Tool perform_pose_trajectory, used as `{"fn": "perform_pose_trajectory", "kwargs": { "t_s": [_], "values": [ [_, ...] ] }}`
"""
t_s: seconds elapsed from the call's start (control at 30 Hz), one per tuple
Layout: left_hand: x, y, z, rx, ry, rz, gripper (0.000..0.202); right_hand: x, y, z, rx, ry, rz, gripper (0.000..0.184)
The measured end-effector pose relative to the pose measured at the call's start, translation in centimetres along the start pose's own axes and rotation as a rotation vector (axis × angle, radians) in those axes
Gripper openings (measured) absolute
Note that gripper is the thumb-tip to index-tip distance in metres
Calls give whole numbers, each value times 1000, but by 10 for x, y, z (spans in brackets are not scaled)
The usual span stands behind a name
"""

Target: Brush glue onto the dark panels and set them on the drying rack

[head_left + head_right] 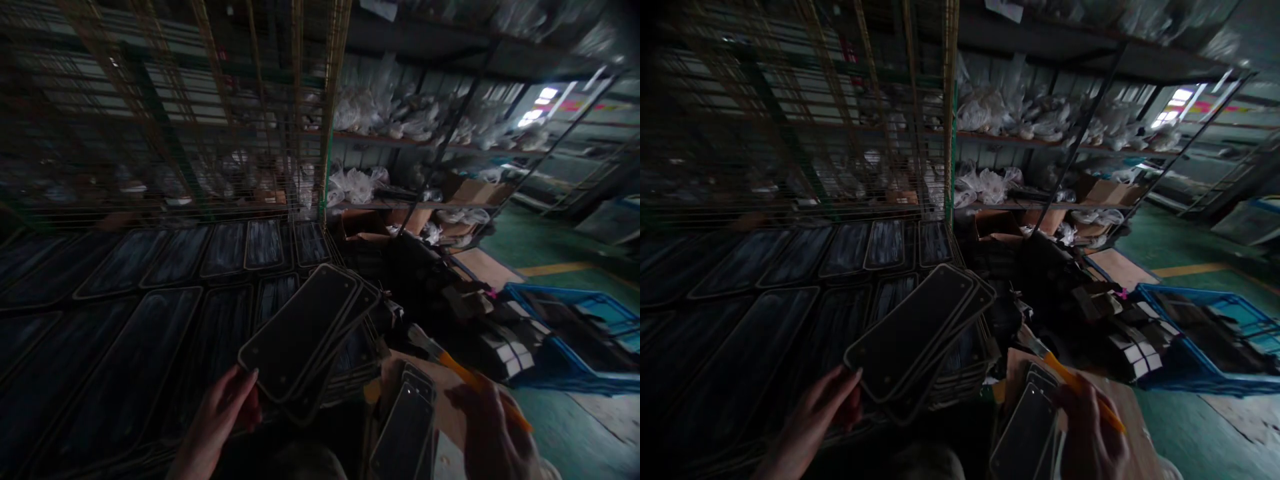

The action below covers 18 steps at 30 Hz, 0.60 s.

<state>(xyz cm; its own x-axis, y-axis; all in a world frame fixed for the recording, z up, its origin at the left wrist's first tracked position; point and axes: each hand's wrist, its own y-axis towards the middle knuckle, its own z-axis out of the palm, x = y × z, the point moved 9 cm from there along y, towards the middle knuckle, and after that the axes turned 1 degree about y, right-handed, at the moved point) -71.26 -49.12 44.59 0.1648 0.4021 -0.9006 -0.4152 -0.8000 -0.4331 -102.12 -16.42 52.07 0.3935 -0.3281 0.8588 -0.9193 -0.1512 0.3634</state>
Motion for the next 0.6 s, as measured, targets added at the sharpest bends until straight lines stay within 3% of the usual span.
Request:
{"fn": "perform_pose_trajectory", "kwargs": {
  "t_s": [0.07, 0.17, 0.27, 0.4, 0.6],
  "values": [
    [0, 2, 1, 54, 5, 20, 43, 36, 7, 40, 50, 38, -25, 41],
    [0, 4, 0, 100, -22, 36, 42, 81, 11, 105, 234, 125, -111, 38],
    [-1, 6, -2, 119, -39, 51, 43, 112, 14, 151, 381, 50, -276, 35],
    [1, 9, -3, 166, -72, 23, 45, 130, 19, 181, 433, -122, -463, 34],
    [10, 14, -8, 152, -135, 21, 46, 130, 19, 203, 462, -301, -532, 37]
  ]
}}
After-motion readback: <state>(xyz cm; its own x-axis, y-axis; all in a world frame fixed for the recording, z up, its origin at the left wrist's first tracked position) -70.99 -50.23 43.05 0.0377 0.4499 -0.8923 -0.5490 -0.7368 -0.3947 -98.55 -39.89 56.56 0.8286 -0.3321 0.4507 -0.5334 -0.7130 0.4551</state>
